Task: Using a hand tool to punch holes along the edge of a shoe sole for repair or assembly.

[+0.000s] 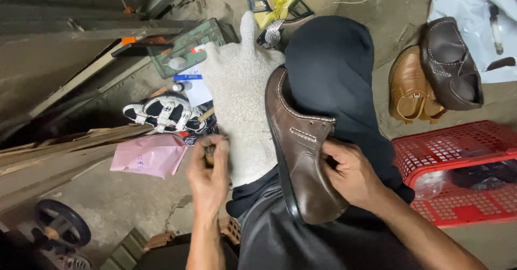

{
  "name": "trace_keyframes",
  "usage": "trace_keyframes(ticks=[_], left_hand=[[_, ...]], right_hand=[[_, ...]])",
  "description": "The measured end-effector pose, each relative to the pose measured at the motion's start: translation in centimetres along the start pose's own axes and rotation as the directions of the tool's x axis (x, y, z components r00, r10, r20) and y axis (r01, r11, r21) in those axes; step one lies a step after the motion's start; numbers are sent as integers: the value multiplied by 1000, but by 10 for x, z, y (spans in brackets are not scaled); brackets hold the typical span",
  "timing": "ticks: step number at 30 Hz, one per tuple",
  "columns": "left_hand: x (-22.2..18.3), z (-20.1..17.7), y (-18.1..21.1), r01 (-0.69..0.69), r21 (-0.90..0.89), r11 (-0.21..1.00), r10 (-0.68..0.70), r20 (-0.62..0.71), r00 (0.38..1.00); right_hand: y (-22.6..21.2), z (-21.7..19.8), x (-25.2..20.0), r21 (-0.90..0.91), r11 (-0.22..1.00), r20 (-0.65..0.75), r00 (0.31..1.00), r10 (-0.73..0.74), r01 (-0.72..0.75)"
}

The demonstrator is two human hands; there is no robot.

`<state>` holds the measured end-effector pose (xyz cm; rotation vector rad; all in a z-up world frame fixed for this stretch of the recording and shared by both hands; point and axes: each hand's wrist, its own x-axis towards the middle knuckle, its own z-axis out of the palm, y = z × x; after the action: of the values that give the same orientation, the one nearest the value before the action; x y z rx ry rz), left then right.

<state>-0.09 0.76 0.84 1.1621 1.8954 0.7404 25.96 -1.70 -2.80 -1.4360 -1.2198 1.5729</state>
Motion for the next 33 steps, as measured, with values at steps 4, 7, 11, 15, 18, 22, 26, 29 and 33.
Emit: trace_keyframes(ticks=[4,7,11,15,18,22,26,29,33], left_hand=[[-23,-17,-7,20,13,1000,-23,234,972],[-40,-15,-9,-50,-88,995,85,455,886],[-51,-8,-10,-131,-40,991,136,426,894],[-51,-1,-9,-240,-55,969,245,331,911],[-53,3,-9,-300,-49,953,301,289,909],[-54,5,6,-256,-69,964,265,306,915],[-58,4,14,-235,-44,971,237,314,919],[-58,5,22,-301,-69,951,307,318,897],[-52,12,50,-452,-83,888,448,379,810]], right_hand=[[-2,-1,-1,-103,992,95,993,-66,76],[1,1,-5,-56,994,82,992,-92,97],[15,-6,-11,173,950,86,965,246,-258],[1,-9,-3,272,856,93,898,430,-439],[34,8,-13,630,677,128,911,392,-381],[2,5,2,-205,972,306,951,-50,117],[-19,18,0,456,689,139,810,570,-564],[-6,6,-7,761,391,162,736,658,-517],[-33,-13,-12,900,110,226,667,710,-421]])
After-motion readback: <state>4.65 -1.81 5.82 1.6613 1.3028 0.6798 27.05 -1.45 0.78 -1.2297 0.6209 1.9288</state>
